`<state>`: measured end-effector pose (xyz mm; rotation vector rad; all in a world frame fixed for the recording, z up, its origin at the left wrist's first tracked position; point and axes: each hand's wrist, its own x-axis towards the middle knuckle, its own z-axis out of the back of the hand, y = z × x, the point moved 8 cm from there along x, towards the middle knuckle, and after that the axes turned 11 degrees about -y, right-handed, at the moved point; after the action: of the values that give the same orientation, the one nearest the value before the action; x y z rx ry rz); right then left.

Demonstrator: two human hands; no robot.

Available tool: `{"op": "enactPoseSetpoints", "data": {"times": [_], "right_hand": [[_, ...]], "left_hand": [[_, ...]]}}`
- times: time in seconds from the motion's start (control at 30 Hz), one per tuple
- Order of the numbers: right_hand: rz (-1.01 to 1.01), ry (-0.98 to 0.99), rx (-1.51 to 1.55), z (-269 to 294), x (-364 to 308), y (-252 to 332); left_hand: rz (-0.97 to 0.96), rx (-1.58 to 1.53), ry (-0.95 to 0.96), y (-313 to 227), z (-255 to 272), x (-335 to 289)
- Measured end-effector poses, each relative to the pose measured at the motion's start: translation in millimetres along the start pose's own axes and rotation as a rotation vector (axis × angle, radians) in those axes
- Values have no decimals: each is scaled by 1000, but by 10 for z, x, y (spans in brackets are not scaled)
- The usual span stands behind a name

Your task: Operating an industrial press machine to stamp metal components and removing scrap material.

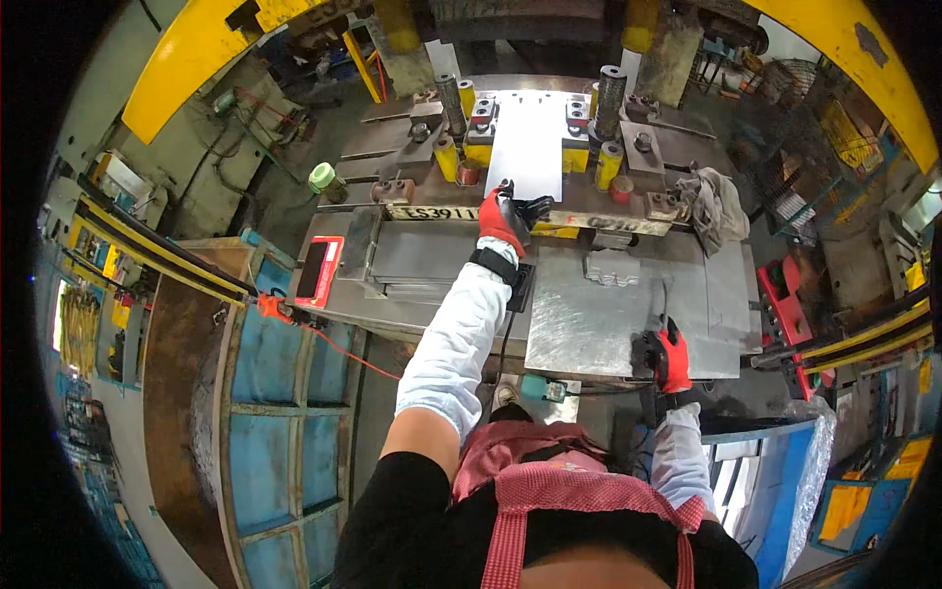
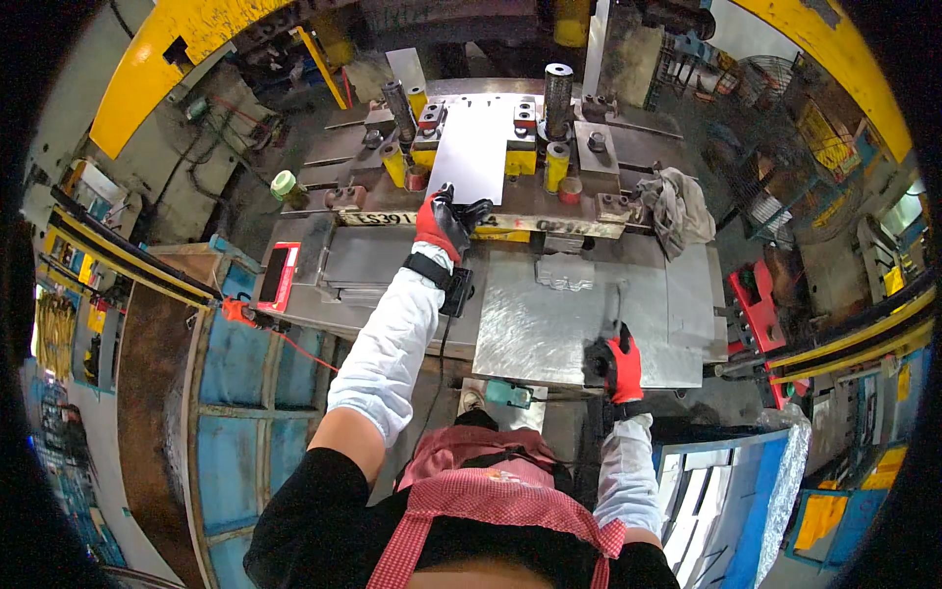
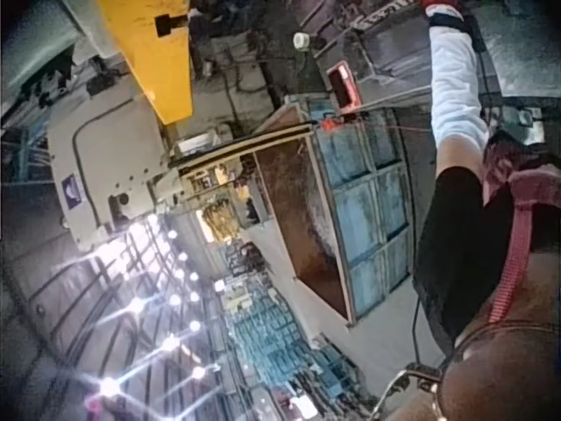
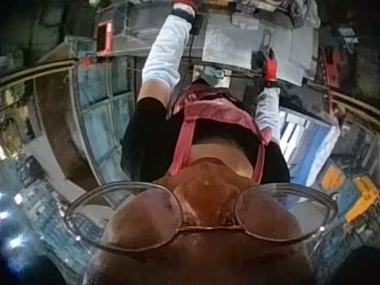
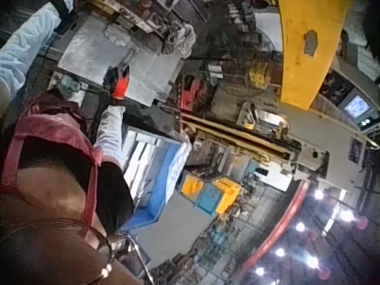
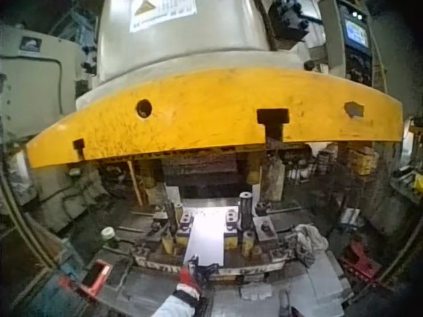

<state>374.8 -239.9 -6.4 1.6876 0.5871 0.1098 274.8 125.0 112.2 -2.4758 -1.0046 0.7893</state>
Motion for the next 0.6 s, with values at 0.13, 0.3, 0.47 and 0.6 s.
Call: {"op": "enactPoseSetpoints", "data": {"times": [0.13, 0.3, 0.47, 0.6], "right_hand": [[-153, 21, 133, 107, -117, -189], [-201, 20, 273, 141, -67, -265], [-226, 77, 368, 176, 10, -426], [-240, 81, 380, 209, 44, -481]], "left_hand": [[-16, -12, -49, -28, 18, -64], [-88, 28, -51, -65, -58, -158], [-81, 44, -54, -85, -27, -106], [-91, 30, -39, -89, 13, -16]]}}
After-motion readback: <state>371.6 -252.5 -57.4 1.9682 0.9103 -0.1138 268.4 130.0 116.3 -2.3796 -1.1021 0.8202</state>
